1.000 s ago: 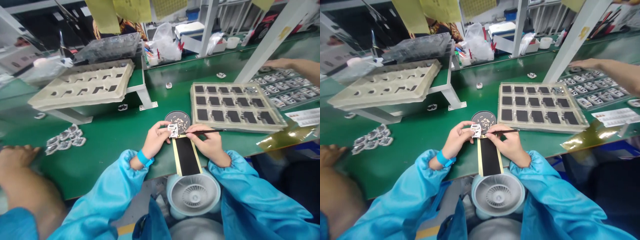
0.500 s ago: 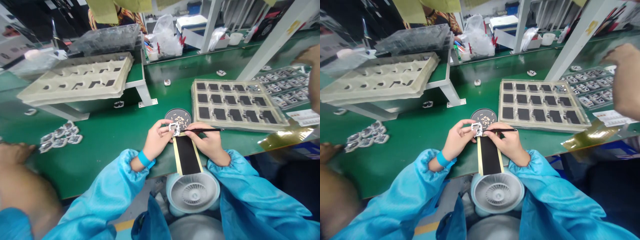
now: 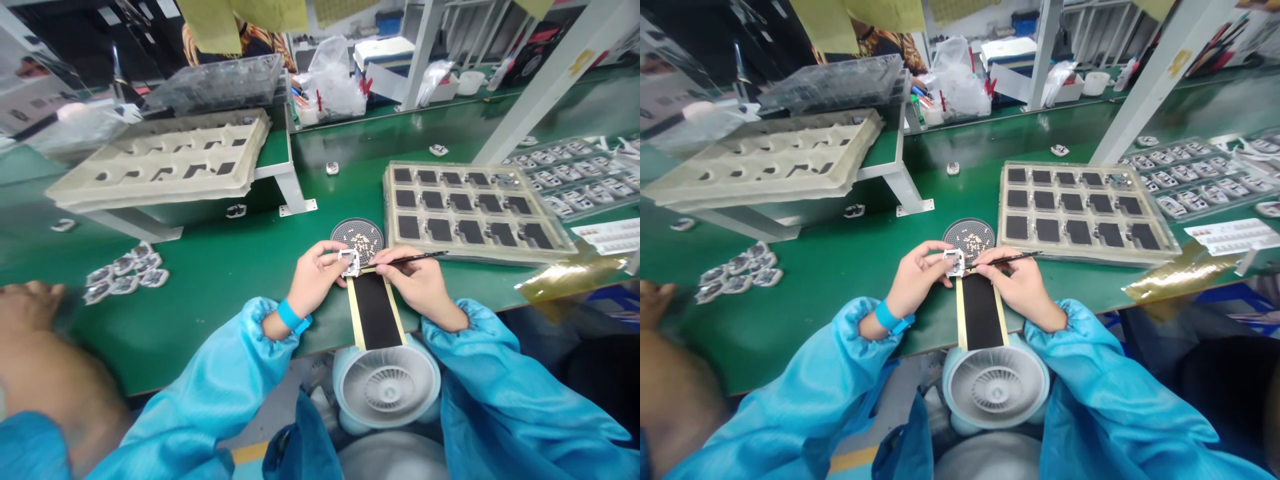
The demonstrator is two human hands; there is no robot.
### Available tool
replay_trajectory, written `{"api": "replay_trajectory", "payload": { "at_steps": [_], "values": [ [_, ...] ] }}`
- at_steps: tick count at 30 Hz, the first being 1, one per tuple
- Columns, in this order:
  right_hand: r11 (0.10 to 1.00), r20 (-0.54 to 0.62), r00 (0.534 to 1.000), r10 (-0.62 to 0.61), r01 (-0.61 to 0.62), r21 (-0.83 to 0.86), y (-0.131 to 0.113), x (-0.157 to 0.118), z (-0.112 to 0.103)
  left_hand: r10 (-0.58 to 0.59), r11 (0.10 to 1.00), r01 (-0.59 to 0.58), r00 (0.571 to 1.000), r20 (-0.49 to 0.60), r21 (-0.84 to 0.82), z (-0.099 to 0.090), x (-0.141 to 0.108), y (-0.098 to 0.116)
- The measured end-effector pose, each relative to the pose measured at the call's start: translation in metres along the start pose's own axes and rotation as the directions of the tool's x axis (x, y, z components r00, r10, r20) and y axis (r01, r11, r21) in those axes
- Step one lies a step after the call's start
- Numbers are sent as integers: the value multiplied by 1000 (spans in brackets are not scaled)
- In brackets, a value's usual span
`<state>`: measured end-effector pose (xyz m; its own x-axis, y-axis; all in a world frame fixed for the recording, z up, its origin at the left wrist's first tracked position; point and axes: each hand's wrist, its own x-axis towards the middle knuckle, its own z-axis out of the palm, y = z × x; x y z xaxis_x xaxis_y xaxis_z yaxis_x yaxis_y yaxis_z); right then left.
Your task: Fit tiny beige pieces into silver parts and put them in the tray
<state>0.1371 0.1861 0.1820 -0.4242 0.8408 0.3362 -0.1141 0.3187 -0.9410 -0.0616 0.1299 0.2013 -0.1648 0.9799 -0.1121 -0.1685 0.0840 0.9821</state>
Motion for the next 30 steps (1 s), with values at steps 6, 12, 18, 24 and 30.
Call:
{"api": "replay_trajectory", "payload": {
  "at_steps": [6, 12, 18, 24, 30],
  "values": [
    [990, 34, 998, 54, -58, 130, 0, 0, -3, -95, 991, 98, 995, 40, -85, -2, 0, 2],
    [989, 57, 993, 100, -105, 103, 3, 2, -5, -113, 990, 117, 992, 50, -80, -3, 0, 0],
    [959, 90, 980, 175, -190, 210, -14, -5, -20, -90, 996, 91, 994, 61, 2, -5, 0, -2],
    [998, -301, 953, 33, -49, -46, -57, 13, -106, -54, 995, 48, 996, 76, 86, -6, 3, -4],
    [350, -525, 848, -75, -471, -810, -45, 97, -223, -7, 991, -2, 998, 68, 137, -7, 7, -7]
  ]
}}
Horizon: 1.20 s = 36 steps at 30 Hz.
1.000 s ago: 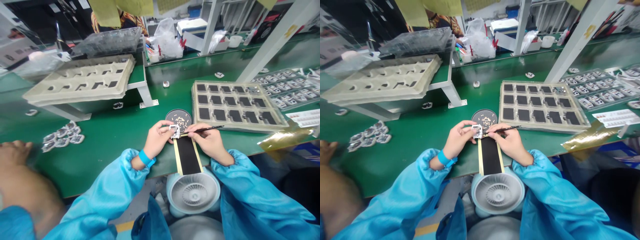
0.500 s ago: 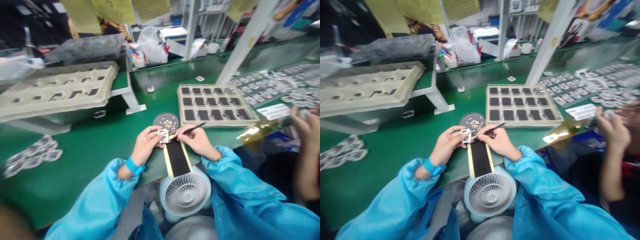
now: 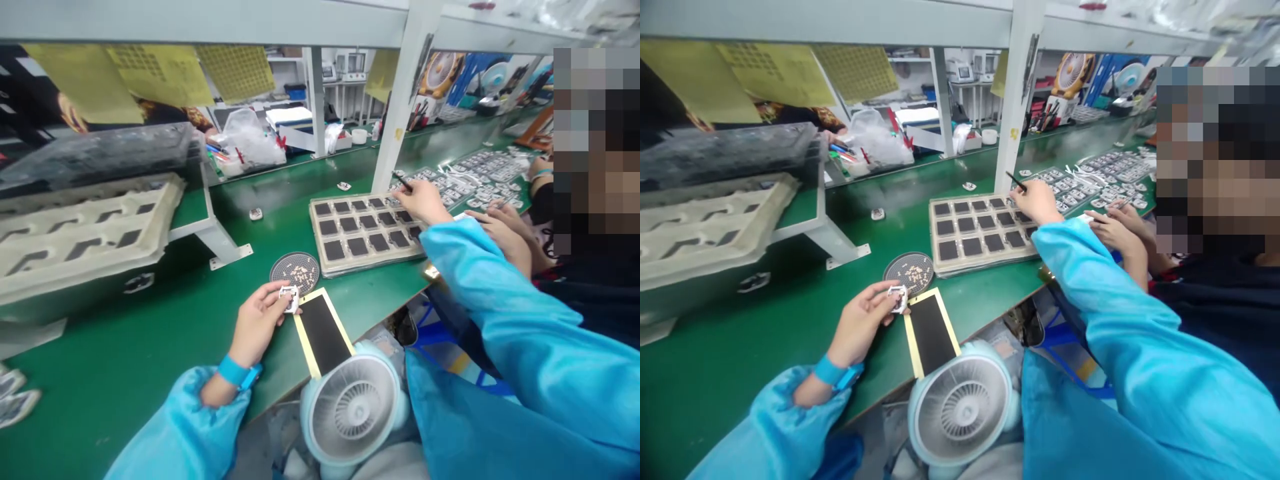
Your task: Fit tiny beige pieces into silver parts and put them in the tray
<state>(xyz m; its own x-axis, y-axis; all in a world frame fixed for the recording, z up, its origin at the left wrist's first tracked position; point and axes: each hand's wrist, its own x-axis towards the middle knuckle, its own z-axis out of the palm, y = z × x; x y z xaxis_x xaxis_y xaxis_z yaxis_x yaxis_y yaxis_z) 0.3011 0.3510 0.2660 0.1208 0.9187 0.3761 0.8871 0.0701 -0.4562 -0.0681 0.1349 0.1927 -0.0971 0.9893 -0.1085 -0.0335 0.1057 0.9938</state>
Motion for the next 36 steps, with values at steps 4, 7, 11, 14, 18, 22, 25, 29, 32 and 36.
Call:
{"api": "replay_trajectory", "payload": {
  "at_steps": [4, 7, 11, 14, 18, 22, 25, 29, 32, 36],
  "values": [
    [963, 117, 985, 130, -97, -253, 11, 40, 22, -4, 999, 6, 1000, -28, 40, -1, 1, 2],
    [965, 141, 981, 136, -99, -244, 11, 48, 28, -18, 999, 20, 998, -62, 45, -1, 1, 5],
    [981, 171, 981, 92, -59, -187, 12, 48, 17, -35, 999, 37, 995, -98, 18, -3, 1, 7],
    [1000, 149, 989, -11, 8, 17, 5, 32, 2, -33, 998, 30, 998, -58, -51, -3, -1, 8],
    [850, 175, 962, -212, 93, 519, -30, -30, -13, -26, 977, 38, 998, 63, -210, 0, -5, 9],
    [739, 291, 909, -297, 26, 673, -75, -116, -13, -32, 977, 50, 996, 87, -207, 6, -8, 9],
    [664, 374, 859, -350, -54, 746, -93, -166, 2, -42, 989, 54, 995, 92, -140, 8, -8, 8],
    [570, 462, 810, -362, -200, 797, -105, -198, 34, -62, 997, 66, 995, 73, -51, 9, -9, 8],
    [481, 502, 794, -342, -311, 820, -111, -202, 50, -48, 999, 49, 995, 85, -18, 9, -9, 7],
    [440, 540, 792, -283, -393, 807, -116, -201, 55, -26, 1000, 26, 997, 71, -4, 8, -8, 6]
  ]
}}
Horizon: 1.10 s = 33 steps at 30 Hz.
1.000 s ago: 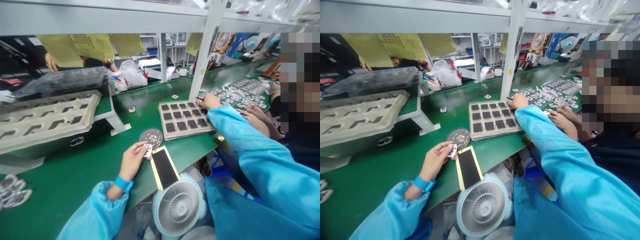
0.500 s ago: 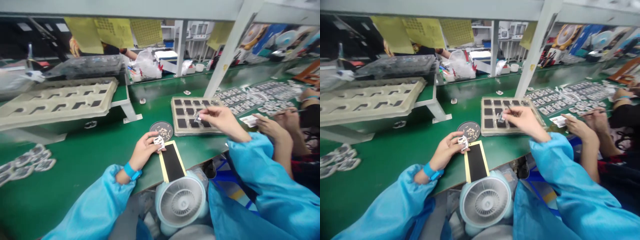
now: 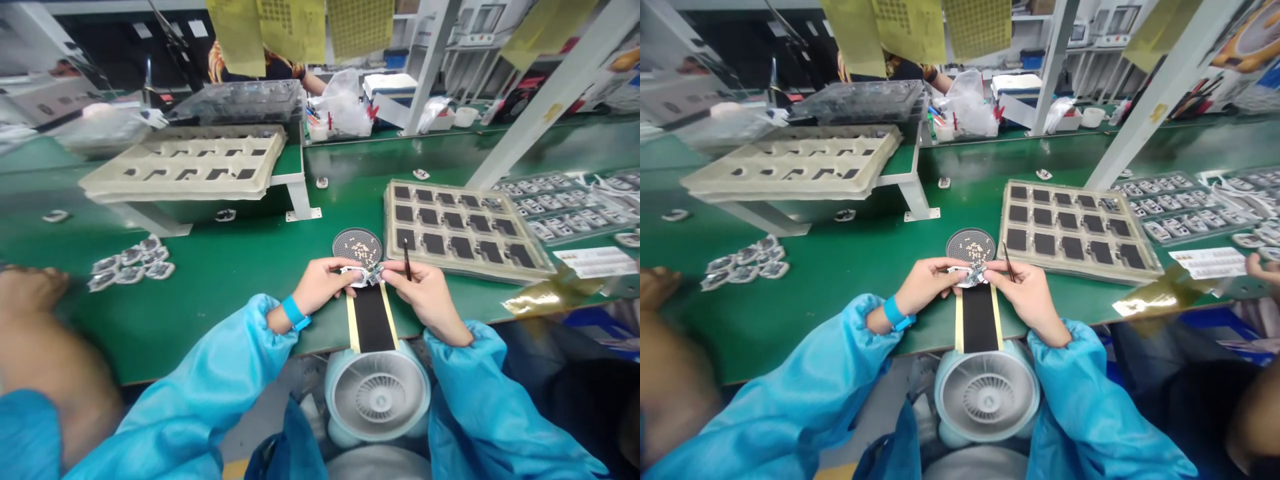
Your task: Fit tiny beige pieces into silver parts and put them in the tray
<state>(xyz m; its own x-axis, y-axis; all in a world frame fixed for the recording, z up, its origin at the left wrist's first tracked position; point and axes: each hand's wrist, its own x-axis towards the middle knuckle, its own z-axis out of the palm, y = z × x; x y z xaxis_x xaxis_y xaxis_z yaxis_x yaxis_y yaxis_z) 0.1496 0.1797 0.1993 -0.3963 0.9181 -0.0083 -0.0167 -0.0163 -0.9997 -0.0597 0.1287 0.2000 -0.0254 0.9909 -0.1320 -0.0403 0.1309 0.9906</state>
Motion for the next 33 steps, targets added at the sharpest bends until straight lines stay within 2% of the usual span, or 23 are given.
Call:
{"api": "replay_trajectory", "payload": {
  "at_steps": [5, 9, 12, 22, 29, 33],
  "values": [
    [998, -7, 1000, 4, -5, -60, 1, -4, -2, -25, 999, 22, 998, -62, -45, 0, 2, -1],
    [983, -21, 999, -30, 26, -182, 3, -6, 0, -7, 991, 2, 999, -41, -132, 0, 1, -2],
    [981, -33, 999, -32, 26, -192, 3, -5, 5, 39, 986, -41, 999, -15, -159, -1, 0, -3],
    [993, 25, 999, 44, -41, -111, 1, 3, 18, 138, 990, -138, 990, 14, -29, -5, -4, 1],
    [996, 26, 998, 61, -59, -69, 10, 6, 14, 162, 985, -155, 982, 94, -78, -1, -5, -2],
    [996, 5, 998, 68, -68, -56, 12, 7, 13, 262, 956, -266, 964, 54, 126, 1, -5, -7]
  ]
}}
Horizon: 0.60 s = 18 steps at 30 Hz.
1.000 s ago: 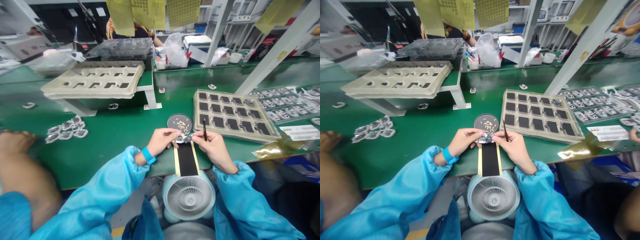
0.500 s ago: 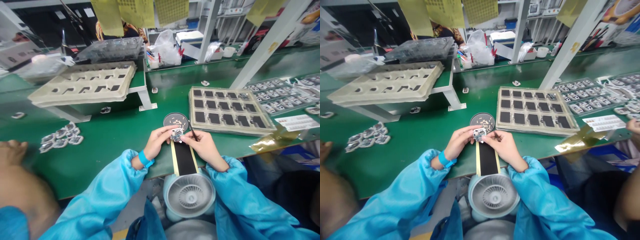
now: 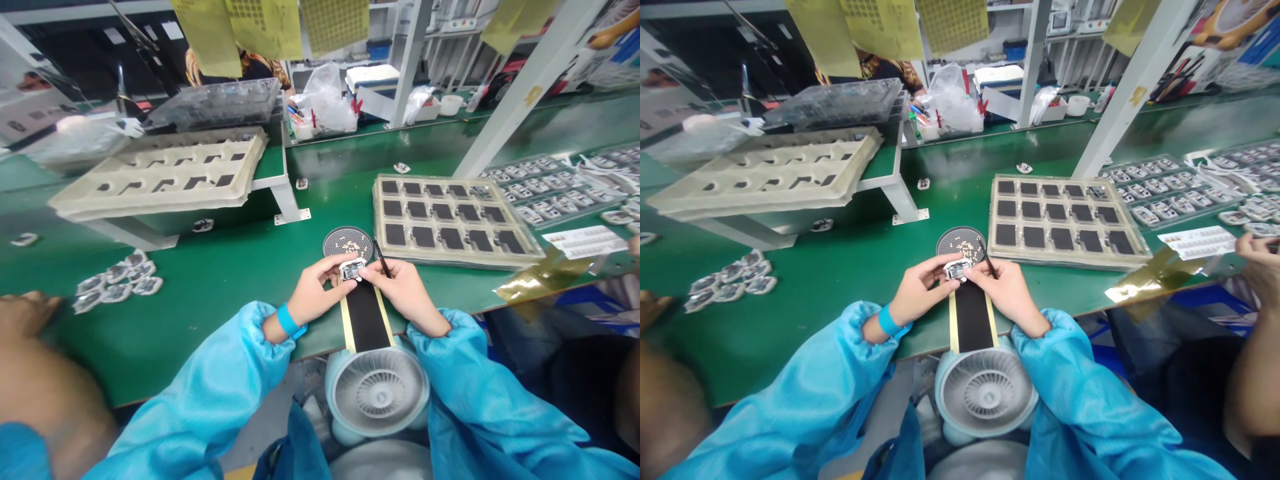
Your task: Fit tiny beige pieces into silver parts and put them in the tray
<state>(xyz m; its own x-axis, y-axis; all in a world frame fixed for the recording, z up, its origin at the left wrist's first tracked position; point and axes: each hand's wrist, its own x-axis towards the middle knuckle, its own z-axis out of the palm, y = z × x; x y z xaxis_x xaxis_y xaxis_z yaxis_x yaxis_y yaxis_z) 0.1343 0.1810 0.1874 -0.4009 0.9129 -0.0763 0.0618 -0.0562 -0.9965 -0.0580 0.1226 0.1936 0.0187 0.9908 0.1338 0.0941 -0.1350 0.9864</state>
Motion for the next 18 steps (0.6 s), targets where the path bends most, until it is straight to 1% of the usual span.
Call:
{"api": "replay_trajectory", "payload": {
  "at_steps": [2, 5, 9, 12, 13, 15, 16, 18],
  "values": [
    [1000, -1, 1000, 8, -8, 9, 0, 0, 1, 71, 990, -66, 997, -33, 124, 1, 0, -1],
    [999, 0, 1000, 9, -9, 31, -1, 1, 3, 188, 945, -165, 981, -56, 283, 1, 0, -3],
    [998, -6, 1000, 19, -18, 59, -1, 1, 3, 334, 852, -299, 943, -5, 430, -1, 1, -4],
    [998, 11, 1000, 21, -21, 65, 0, 0, 1, 396, 807, -362, 918, 27, 466, -1, 1, -3],
    [998, 16, 1000, 18, -19, 63, 1, 0, 1, 389, 814, -352, 921, 17, 461, -1, 0, -3],
    [998, -9, 1000, -9, 10, 56, 2, 0, 1, 315, 871, -274, 948, -37, 408, 0, -1, -3],
    [998, -32, 999, -34, 36, 52, 2, 0, 1, 250, 912, -213, 966, -63, 350, 1, -1, -4],
    [995, -61, 994, -88, 91, 48, 2, 1, 2, 86, 981, -69, 993, -86, 182, 3, -2, -6]
  ]
}}
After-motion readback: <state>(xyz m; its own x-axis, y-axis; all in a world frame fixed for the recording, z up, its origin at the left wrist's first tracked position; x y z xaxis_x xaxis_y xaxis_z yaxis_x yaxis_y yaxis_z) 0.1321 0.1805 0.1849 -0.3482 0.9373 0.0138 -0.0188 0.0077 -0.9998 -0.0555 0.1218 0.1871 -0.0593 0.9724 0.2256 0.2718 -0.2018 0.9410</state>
